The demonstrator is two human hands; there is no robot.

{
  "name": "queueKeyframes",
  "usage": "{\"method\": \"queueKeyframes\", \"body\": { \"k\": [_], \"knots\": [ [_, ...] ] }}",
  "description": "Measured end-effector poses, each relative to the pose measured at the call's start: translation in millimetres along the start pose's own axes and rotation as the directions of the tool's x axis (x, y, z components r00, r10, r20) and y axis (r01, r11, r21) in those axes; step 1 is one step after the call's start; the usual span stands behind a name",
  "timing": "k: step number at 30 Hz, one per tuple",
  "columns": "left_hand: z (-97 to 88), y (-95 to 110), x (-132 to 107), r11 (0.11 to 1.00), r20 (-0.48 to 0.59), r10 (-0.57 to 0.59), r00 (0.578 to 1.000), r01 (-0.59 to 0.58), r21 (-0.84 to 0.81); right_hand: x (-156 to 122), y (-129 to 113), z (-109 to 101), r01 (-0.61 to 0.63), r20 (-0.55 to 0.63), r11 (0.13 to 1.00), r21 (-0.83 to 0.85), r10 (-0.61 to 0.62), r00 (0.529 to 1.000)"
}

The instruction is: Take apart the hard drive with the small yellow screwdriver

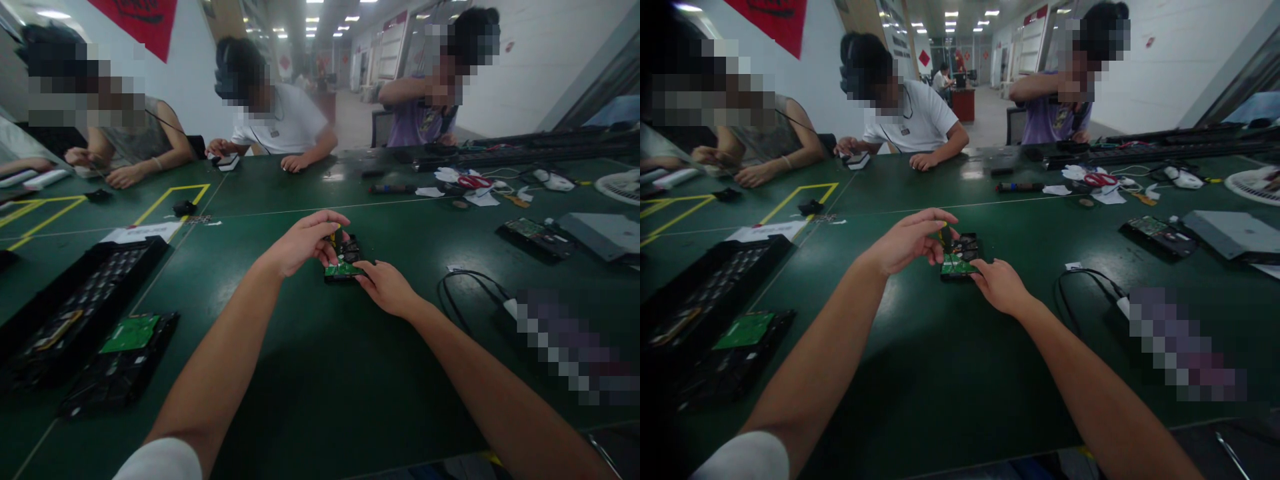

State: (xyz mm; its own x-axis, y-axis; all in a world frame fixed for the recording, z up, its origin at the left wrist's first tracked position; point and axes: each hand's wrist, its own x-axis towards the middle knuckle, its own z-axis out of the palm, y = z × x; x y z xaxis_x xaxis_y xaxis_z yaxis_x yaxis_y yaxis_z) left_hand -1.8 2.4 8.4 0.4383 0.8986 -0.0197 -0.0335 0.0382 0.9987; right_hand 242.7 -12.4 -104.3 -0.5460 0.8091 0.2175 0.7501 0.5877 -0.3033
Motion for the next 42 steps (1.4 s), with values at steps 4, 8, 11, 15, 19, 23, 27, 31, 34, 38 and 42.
{"method": "queueKeyframes", "body": {
  "k": [4,8,11,15,19,23,27,31,34,38,42],
  "knots": [
    [-1.1,-2.1,1.8,1.0,-0.012,0.015,1.0,-0.015,-0.008,0.1,-1.3,-1.4,0.0,-0.004,1.0,0.003,0.0,1.0],
    [-2.3,-5.7,3.7,0.999,-0.043,0.038,0.998,-0.037,0.024,0.4,-3.0,-3.3,-0.005,0.008,1.0,0.004,0.005,1.0],
    [-3.3,-6.5,3.4,0.996,-0.055,0.052,0.997,-0.049,0.068,0.2,-3.7,-3.7,-0.017,0.012,1.0,0.004,0.016,1.0],
    [-3.6,-4.7,1.6,0.995,-0.051,0.054,0.997,-0.05,0.09,-0.1,-3.6,-3.3,-0.011,0.005,1.0,0.009,0.011,1.0],
    [-1.6,-3.1,0.8,0.998,-0.043,0.026,0.999,-0.023,0.058,0.1,-3.0,-1.7,-0.009,-0.005,1.0,0.001,0.009,1.0],
    [-0.2,-3.1,0.8,1.0,-0.039,-0.005,0.999,0.006,0.01,0.2,-2.4,-1.2,-0.005,-0.004,1.0,-0.008,0.005,1.0],
    [-0.9,-3.0,0.7,1.0,-0.036,-0.017,0.999,0.016,-0.014,0.1,-2.1,-2.5,-0.002,0.006,1.0,-0.003,0.002,1.0],
    [-0.7,-0.9,0.1,1.0,-0.014,-0.005,1.0,0.005,-0.018,0.2,-2.7,-3.7,-0.005,0.012,1.0,0.004,0.005,1.0],
    [0.1,1.2,-0.5,1.0,-0.021,0.008,1.0,-0.008,0.015,0.1,-3.3,-4.4,-0.005,0.013,1.0,-0.002,0.005,1.0],
    [0.4,2.4,-1.3,0.999,-0.027,0.016,1.0,-0.015,0.043,-0.2,-3.4,-4.4,-0.003,0.008,1.0,0.0,0.003,1.0],
    [-0.4,0.3,-0.6,1.0,-0.022,-0.002,1.0,0.002,-0.003,-0.4,-2.5,-3.3,-0.003,0.01,1.0,0.002,0.003,1.0]
  ]
}}
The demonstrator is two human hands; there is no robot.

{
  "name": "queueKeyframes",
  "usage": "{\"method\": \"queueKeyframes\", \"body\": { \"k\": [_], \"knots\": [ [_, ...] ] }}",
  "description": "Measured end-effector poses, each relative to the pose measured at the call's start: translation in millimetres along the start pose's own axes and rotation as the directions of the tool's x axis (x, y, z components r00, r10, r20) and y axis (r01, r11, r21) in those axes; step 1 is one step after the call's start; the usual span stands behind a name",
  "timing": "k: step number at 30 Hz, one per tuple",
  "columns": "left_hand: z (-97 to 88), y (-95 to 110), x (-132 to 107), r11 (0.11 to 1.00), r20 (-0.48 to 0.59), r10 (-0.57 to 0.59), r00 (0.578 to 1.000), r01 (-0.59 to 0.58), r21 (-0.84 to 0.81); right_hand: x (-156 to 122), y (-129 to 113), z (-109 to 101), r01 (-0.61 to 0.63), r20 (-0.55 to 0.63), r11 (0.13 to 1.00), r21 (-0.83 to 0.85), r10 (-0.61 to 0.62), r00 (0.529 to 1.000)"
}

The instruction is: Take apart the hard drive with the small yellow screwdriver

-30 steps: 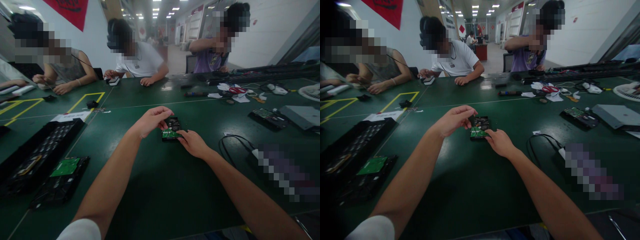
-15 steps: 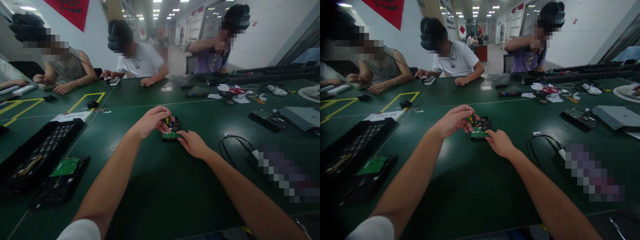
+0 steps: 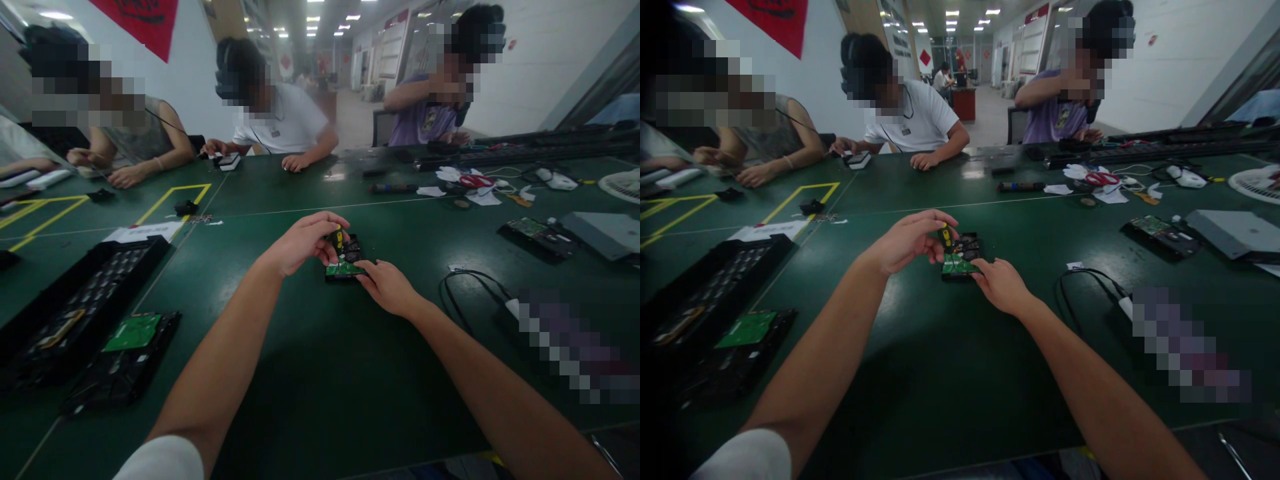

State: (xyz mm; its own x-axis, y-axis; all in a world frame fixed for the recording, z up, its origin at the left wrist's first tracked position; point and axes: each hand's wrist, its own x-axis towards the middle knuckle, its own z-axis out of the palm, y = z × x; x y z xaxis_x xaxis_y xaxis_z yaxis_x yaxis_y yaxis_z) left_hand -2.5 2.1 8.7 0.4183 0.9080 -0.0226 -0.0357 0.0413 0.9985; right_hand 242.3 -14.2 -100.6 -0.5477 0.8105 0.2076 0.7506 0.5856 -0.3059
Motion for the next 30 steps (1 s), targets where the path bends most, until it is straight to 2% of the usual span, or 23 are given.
{"method": "queueKeyframes", "body": {
  "k": [6,11,15,24,30],
  "knots": [
    [-2.4,-4.5,3.0,0.999,0.017,0.022,1.0,-0.022,-0.04,-0.3,-0.3,-0.8,-0.001,0.006,1.0,0.007,0.001,1.0],
    [-0.8,-4.1,3.1,0.997,-0.035,0.035,0.999,-0.033,0.065,0.4,-1.1,0.0,-0.011,0.0,1.0,-0.02,0.011,1.0],
    [-1.7,-4.5,3.1,0.992,-0.038,0.046,0.998,-0.041,0.122,0.2,-0.4,0.9,-0.012,-0.006,1.0,-0.015,0.012,1.0],
    [0.7,-3.6,2.1,1.0,-0.034,-0.013,0.999,0.013,-0.006,0.2,0.7,0.9,-0.004,-0.004,1.0,-0.007,0.004,1.0],
    [0.2,-0.8,2.4,0.999,-0.042,0.013,0.999,-0.011,0.039,-0.4,1.1,1.3,0.004,-0.01,1.0,0.0,-0.004,1.0]
  ]
}}
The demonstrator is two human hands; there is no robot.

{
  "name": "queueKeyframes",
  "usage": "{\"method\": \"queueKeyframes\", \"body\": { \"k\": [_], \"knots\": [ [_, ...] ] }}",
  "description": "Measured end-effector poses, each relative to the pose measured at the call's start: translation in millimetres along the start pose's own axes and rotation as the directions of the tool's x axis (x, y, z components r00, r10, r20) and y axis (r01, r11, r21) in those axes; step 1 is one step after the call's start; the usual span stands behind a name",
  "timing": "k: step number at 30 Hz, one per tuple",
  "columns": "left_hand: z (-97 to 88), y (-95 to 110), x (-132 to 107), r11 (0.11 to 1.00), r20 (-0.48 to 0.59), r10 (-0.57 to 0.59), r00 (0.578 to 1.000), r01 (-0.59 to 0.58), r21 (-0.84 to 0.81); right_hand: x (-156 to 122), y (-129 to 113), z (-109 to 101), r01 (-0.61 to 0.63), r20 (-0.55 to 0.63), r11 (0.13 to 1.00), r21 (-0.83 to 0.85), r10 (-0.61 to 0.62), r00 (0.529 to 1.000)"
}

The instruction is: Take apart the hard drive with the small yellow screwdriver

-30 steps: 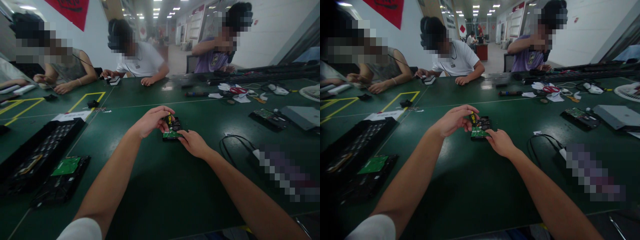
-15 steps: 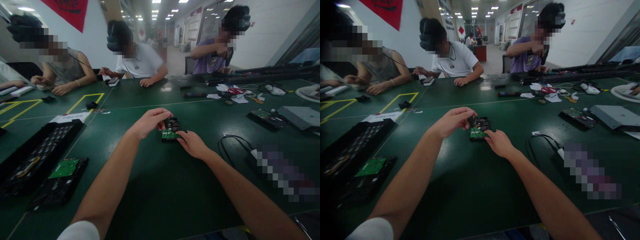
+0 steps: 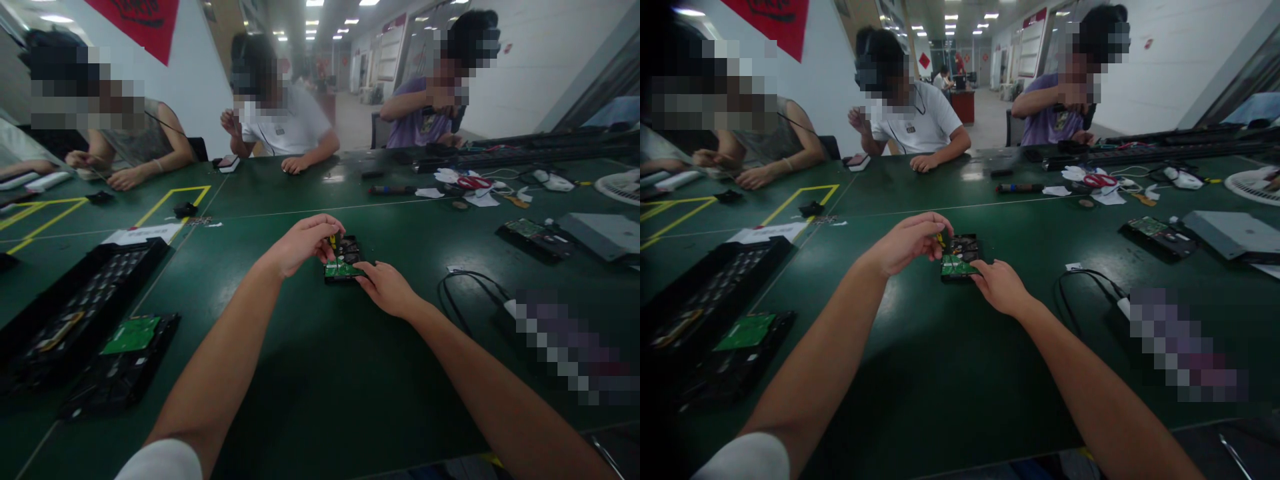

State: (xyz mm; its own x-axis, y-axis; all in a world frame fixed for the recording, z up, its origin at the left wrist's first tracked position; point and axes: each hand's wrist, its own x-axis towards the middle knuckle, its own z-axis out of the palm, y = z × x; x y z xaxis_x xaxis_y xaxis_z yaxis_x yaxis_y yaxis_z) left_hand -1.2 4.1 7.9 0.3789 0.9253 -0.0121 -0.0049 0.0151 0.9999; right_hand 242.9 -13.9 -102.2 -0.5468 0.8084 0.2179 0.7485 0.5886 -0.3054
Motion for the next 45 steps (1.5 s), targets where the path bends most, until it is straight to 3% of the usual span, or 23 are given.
{"method": "queueKeyframes", "body": {
  "k": [5,14,27,37,45],
  "knots": [
    [-1.9,-0.5,0.0,0.999,0.025,0.01,1.0,-0.011,0.035,-0.1,1.4,1.4,-0.004,0.005,1.0,-0.001,0.004,1.0],
    [-1.4,-4.1,1.9,0.998,0.027,-0.005,1.0,0.006,-0.067,1.0,1.6,3.1,0.007,-0.003,1.0,-0.028,-0.007,1.0],
    [-2.5,-4.2,-0.5,0.994,0.109,0.037,0.993,-0.048,0.096,0.9,-0.5,0.5,-0.017,0.003,1.0,0.007,0.017,1.0],
    [-0.9,-5.8,0.8,0.998,0.019,-0.024,1.0,0.025,-0.058,0.1,1.0,2.8,0.003,-0.006,1.0,-0.017,-0.003,1.0],
    [2.4,1.7,-0.6,0.999,-0.03,0.016,0.999,-0.015,0.031,0.4,-0.7,0.2,0.003,0.005,1.0,-0.014,-0.003,1.0]
  ]
}}
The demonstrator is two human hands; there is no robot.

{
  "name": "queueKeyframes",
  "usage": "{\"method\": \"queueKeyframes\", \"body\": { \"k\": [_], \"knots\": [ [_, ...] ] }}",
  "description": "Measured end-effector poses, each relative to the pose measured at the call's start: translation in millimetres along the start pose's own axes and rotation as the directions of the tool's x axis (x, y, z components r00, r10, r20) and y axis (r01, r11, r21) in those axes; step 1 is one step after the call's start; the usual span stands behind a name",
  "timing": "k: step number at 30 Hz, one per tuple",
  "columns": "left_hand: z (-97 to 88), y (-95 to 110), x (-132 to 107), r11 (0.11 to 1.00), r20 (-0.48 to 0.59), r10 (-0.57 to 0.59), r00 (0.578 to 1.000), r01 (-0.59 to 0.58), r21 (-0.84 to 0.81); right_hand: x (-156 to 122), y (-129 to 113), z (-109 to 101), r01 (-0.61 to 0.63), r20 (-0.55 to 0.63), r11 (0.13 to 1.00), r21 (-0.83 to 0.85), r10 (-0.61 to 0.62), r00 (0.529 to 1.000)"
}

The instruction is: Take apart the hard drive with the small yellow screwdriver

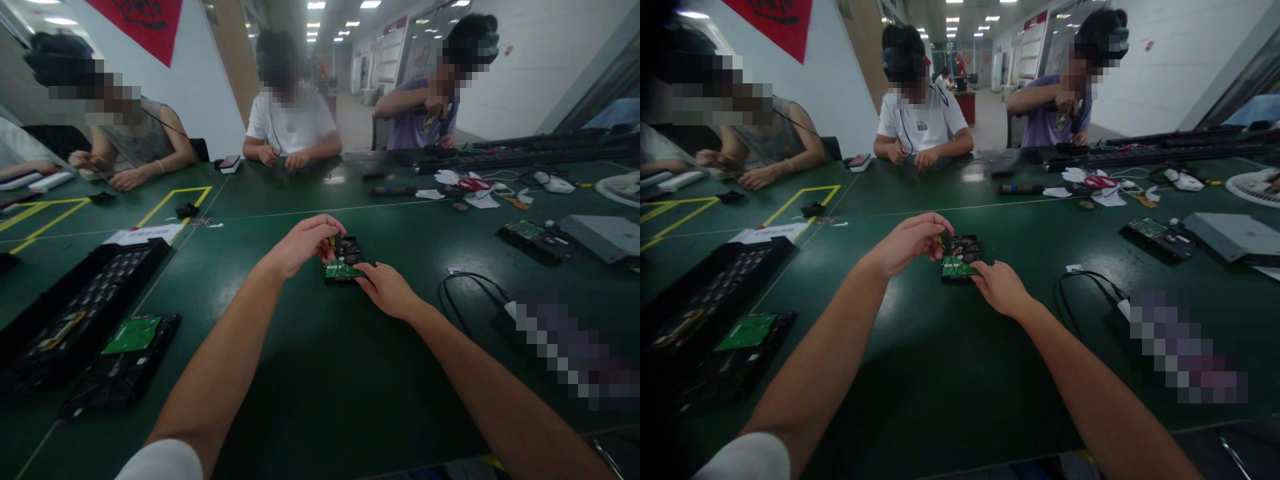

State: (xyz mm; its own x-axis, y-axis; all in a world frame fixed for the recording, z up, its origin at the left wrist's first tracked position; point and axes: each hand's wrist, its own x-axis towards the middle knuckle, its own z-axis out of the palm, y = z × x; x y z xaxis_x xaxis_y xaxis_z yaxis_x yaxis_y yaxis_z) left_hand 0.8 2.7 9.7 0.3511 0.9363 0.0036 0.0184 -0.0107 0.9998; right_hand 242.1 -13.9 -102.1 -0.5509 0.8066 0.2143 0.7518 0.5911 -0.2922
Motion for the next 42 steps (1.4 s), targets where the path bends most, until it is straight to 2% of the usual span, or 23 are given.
{"method": "queueKeyframes", "body": {
  "k": [4,13,21,24,31,36,42],
  "knots": [
    [-3.2,-2.7,1.7,0.998,0.013,0.043,0.999,-0.044,0.036,-0.1,-0.7,-0.6,-0.005,0.0,1.0,0.007,0.005,1.0],
    [-3.4,-4.9,1.9,0.998,0.065,0.039,0.997,-0.036,-0.046,-0.1,0.0,-0.3,-0.015,0.001,0.999,0.036,0.015,1.0],
    [-5.1,-7.8,2.9,0.991,0.061,0.083,0.995,-0.089,0.104,-0.3,-2.2,-1.7,-0.023,-0.006,0.999,0.022,0.023,1.0],
    [-5.0,-7.0,1.9,0.994,0.052,0.068,0.996,-0.072,0.083,-0.2,-1.7,-1.5,-0.024,0.0,1.0,0.013,0.024,1.0],
    [-2.5,-7.7,0.3,0.997,0.054,0.008,0.998,-0.004,-0.08,-0.2,-1.1,-0.7,-0.022,0.001,0.999,0.029,0.022,1.0],
    [-1.3,-3.0,-1.4,0.997,0.067,-0.017,0.998,0.022,-0.071,-0.1,-2.2,-1.5,-0.03,0.002,0.999,0.02,0.03,1.0],
    [-1.4,-0.6,-1.9,0.999,0.076,0.002,0.997,0.001,-0.035,0.6,0.3,1.3,-0.019,-0.009,1.0,0.024,0.02,1.0]
  ]
}}
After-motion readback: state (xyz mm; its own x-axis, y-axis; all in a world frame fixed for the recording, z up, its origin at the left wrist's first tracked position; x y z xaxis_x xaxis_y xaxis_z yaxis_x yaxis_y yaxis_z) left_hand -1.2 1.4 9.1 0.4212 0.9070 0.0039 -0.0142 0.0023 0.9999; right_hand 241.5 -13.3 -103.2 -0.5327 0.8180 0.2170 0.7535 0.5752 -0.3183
